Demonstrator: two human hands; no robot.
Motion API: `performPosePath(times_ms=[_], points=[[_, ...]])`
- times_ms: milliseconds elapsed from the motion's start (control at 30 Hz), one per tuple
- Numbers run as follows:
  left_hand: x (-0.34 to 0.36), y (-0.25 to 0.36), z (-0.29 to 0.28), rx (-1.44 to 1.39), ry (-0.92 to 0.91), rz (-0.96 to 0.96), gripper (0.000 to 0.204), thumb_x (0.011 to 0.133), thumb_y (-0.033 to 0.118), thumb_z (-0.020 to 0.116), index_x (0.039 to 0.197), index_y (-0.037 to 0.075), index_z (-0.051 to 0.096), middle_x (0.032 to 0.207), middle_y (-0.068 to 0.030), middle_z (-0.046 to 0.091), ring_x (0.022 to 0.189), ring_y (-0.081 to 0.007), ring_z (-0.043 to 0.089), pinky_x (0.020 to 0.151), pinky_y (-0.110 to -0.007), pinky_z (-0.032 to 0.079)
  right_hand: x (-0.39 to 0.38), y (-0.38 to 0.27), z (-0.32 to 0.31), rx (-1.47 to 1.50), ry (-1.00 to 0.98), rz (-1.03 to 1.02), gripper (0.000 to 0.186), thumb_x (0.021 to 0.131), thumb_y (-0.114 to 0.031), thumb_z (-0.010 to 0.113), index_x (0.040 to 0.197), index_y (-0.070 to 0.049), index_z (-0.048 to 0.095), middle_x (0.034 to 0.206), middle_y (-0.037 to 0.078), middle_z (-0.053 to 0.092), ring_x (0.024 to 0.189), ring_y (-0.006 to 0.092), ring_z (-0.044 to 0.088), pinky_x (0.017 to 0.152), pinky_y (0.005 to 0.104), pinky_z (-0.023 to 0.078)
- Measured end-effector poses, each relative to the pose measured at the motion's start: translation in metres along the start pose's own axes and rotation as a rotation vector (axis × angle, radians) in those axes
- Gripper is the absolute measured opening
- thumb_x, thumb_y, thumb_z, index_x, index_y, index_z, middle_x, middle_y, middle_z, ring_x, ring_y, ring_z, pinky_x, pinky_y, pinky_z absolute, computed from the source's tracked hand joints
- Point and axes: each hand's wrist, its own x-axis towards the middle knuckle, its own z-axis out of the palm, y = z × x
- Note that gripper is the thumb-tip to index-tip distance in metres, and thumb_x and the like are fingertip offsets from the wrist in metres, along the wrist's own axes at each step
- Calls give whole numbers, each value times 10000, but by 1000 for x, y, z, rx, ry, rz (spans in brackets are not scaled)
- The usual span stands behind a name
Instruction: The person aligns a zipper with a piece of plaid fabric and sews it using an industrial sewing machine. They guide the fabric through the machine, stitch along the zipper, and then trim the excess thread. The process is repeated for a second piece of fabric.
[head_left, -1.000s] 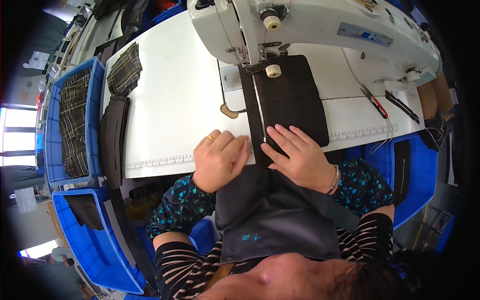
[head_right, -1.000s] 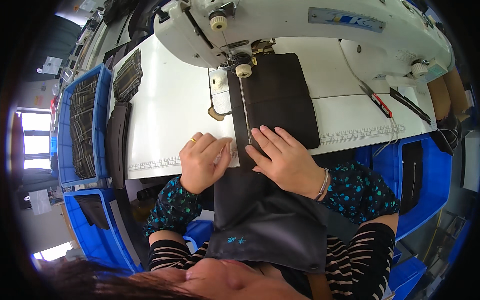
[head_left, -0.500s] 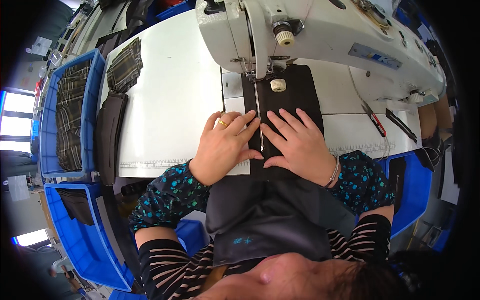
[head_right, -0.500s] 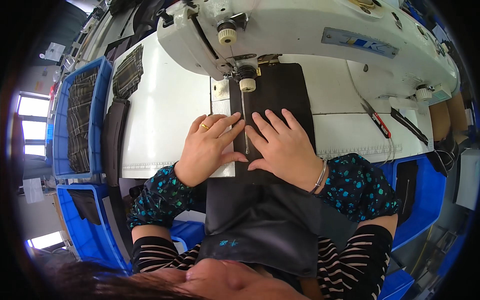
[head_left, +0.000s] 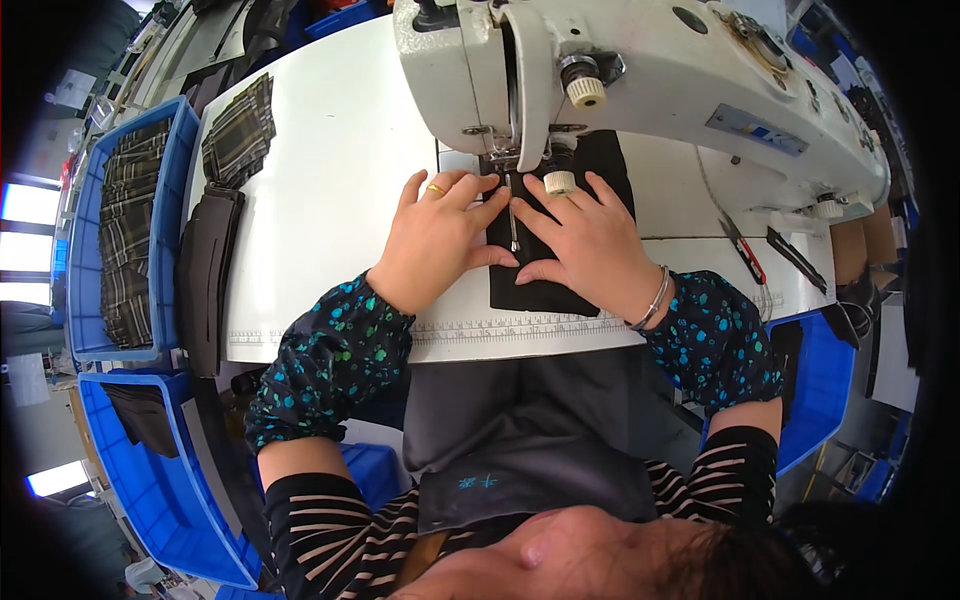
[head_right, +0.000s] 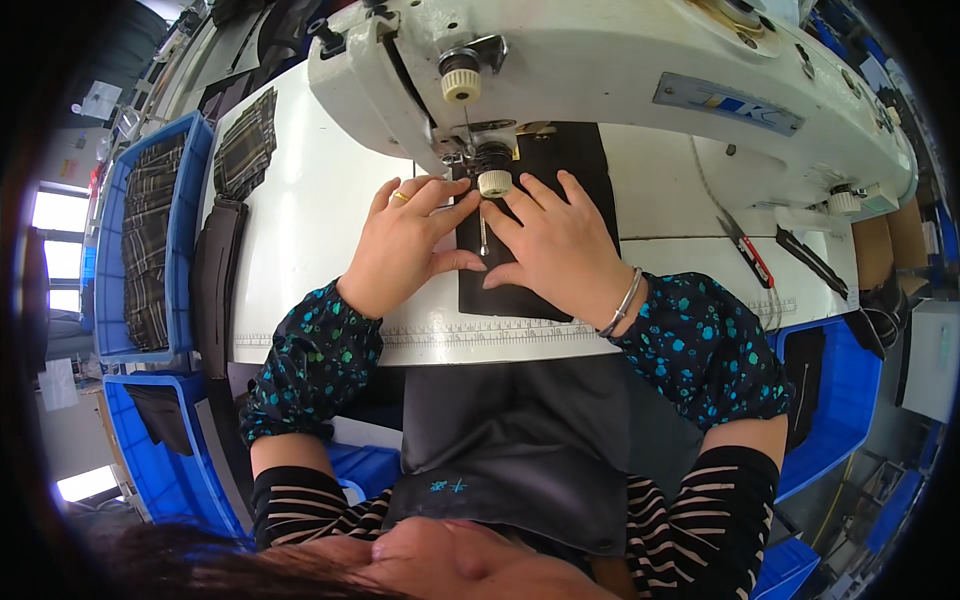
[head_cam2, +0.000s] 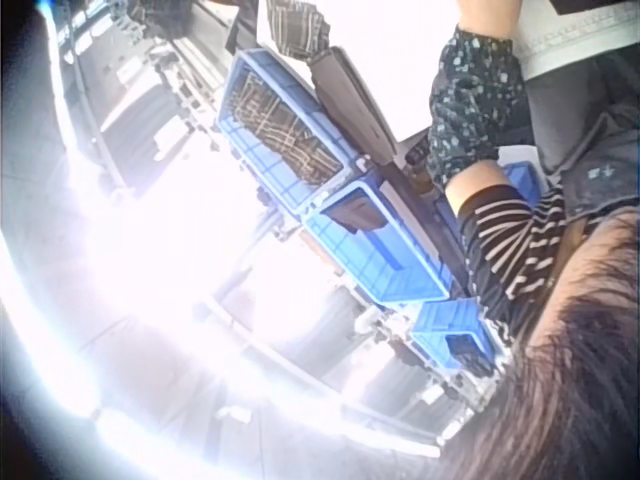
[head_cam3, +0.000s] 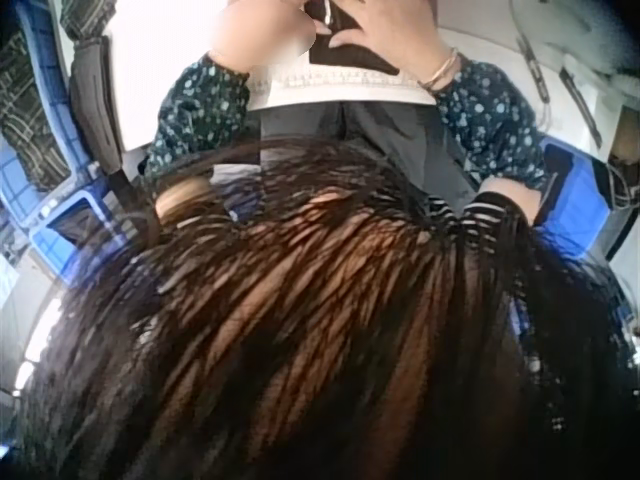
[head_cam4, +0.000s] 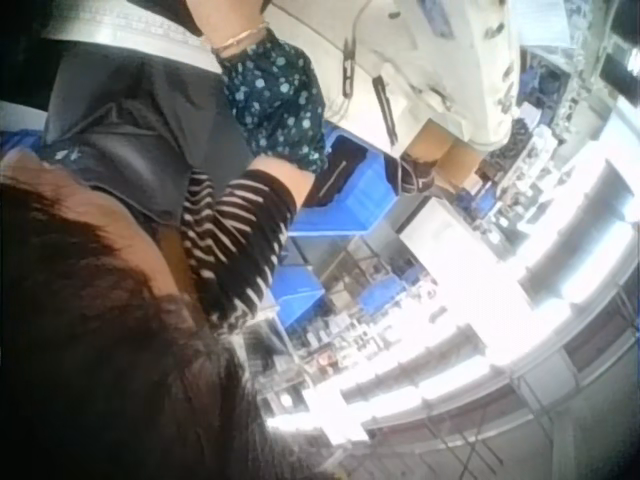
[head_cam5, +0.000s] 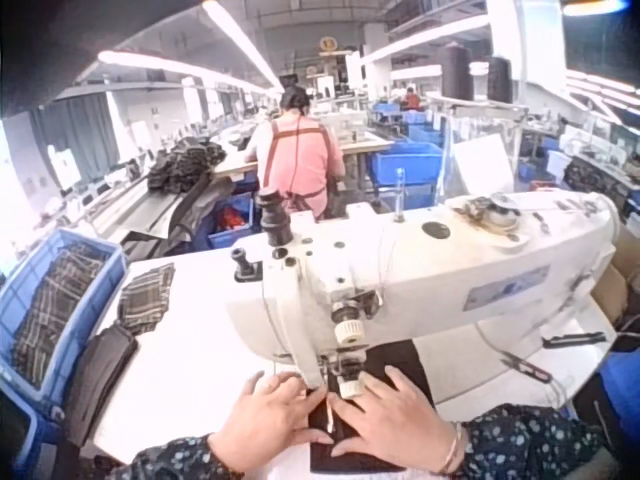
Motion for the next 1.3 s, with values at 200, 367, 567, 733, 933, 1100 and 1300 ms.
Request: performPosePath(times_ms=[200, 367, 567, 733, 933, 1100, 1300], points=[[2, -3, 4, -4, 20, -8, 729, 759, 522, 804, 1361, 126, 697, 1365, -28, 646, 1283, -287, 584, 1125, -519, 418, 4, 3, 2, 19, 40, -6, 769, 739, -544, 851, 1335, -91, 673, 1282, 123, 672, 1307, 333, 589, 1107, 564, 438], [-9, 2, 14, -49, 134, -5, 582, 780, 427, 824, 1263, 109, 753, 1287, -31, 705, 1217, -269, 630, 1083, -470, 465, -2, -6, 0, -7, 15, -20, 727, 780, -488, 842, 1334, -52, 664, 1316, 145, 668, 1305, 330, 595, 1129, 558, 425], [-20, 17, 12, -80, 184, 40, 429, 785, 317, 842, 1144, 86, 800, 1231, -4, 745, 1124, -235, 672, 1028, -420, 509, -18, -16, -2, 43, 34, -47, 654, 821, -421, 826, 1301, -4, 672, 1373, 177, 659, 1285, 314, 617, 1155, 542, 413], [-9, 7, 12, -65, 188, 53, 418, 800, 315, 835, 1161, 107, 802, 1224, 7, 745, 1130, -236, 664, 1038, -423, 500, -9, -7, 2, 38, 22, -28, 632, 827, -422, 818, 1308, -34, 686, 1402, 155, 646, 1280, 284, 615, 1148, 537, 420], [7, -8, 17, -60, 234, 49, 366, 821, 317, 826, 1122, 111, 820, 1159, 13, 756, 1046, -245, 661, 1028, -416, 505, 10, 9, 5, -2, 18, -31, 612, 855, -432, 795, 1327, -58, 687, 1329, 129, 684, 1188, 262, 646, 1137, 516, 427], [12, -15, 23, -55, 278, 45, 346, 830, 312, 822, 1119, 122, 823, 1108, 19, 754, 1004, -238, 660, 1002, -406, 511, 17, 17, 6, 13, 6, -5, 588, 873, -408, 792, 1346, -75, 687, 1250, 114, 703, 1173, 279, 645, 1114, 476, 442], [10, -14, 21, -79, 234, 14, 321, 870, 343, 786, 1107, 128, 820, 1082, 16, 737, 1047, -217, 644, 1015, -404, 494, 18, 20, 10, 26, 76, -35, 574, 863, -404, 804, 1304, -53, 693, 1145, 116, 709, 1150, 290, 648, 1090, 525, 459]])
